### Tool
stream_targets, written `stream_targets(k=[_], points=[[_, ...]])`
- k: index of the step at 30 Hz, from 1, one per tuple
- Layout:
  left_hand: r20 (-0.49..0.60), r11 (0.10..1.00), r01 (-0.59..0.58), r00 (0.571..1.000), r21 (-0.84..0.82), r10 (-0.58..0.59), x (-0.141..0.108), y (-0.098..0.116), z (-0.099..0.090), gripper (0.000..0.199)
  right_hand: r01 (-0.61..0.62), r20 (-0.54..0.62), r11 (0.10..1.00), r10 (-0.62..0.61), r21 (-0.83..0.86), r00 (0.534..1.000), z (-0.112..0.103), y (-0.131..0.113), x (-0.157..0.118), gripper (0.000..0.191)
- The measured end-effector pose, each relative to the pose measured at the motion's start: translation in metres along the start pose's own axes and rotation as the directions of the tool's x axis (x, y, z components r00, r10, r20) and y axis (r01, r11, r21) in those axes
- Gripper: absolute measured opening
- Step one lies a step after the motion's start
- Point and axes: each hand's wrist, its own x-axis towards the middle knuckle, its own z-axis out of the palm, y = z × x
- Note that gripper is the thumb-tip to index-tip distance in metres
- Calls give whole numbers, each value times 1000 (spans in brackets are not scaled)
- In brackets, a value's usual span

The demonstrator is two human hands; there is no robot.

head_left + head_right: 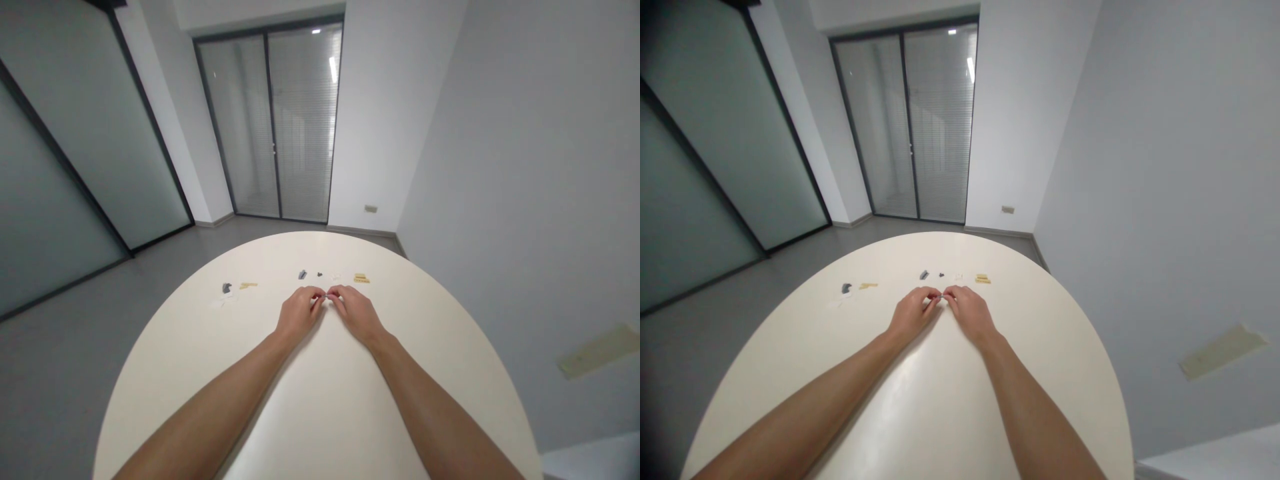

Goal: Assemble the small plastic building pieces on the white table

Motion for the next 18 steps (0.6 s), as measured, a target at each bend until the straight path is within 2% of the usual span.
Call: stream_targets(k=[18], points=[[-10, 1000, 24, 1000, -20, -24, 0, 1, -1, 21, 66, -63, 996, -62, 60, 996, 0, 2, -1, 14]])
